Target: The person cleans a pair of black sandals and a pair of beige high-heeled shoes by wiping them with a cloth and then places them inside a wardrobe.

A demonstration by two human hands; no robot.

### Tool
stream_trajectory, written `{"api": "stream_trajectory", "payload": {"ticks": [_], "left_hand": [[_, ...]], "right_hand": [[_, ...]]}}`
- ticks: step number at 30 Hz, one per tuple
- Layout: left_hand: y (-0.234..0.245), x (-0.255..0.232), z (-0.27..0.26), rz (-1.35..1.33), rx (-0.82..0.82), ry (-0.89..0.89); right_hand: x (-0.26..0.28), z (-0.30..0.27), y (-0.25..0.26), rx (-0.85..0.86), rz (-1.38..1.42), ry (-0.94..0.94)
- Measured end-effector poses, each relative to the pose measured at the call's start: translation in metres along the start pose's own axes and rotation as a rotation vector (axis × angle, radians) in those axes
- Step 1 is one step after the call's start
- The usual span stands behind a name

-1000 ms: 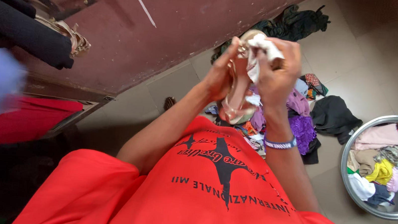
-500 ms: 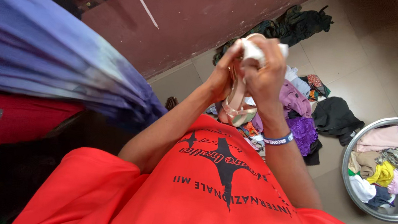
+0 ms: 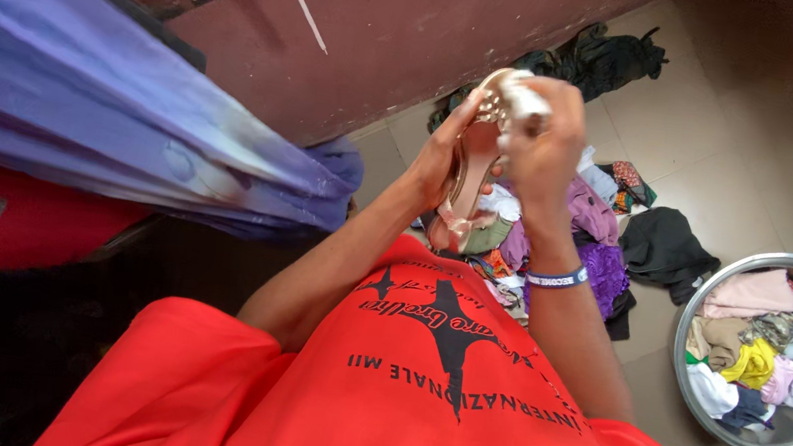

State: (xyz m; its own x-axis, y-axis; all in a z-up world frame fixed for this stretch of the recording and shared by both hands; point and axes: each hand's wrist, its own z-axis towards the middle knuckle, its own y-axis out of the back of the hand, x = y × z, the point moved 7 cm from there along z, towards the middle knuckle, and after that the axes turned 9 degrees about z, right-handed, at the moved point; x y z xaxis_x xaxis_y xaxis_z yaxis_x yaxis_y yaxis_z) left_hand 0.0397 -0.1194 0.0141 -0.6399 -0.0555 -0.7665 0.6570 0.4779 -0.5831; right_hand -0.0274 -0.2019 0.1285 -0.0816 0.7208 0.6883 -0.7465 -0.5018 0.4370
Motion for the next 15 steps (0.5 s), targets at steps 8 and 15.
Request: {"api": "stream_trajectory", "payload": {"ticks": [8,15], "left_hand": [[0.0,-0.013,-0.001,-0.264,-0.077,0.006],[0.023,-0.021,-0.001,-0.206,-0.013,-0.289]], "right_hand": [[-0.002,-0.043,-0.016,0.053,0.258,-0.172],[-0.015,-0.074,-0.03,0.382,0.405,-0.357]]}}
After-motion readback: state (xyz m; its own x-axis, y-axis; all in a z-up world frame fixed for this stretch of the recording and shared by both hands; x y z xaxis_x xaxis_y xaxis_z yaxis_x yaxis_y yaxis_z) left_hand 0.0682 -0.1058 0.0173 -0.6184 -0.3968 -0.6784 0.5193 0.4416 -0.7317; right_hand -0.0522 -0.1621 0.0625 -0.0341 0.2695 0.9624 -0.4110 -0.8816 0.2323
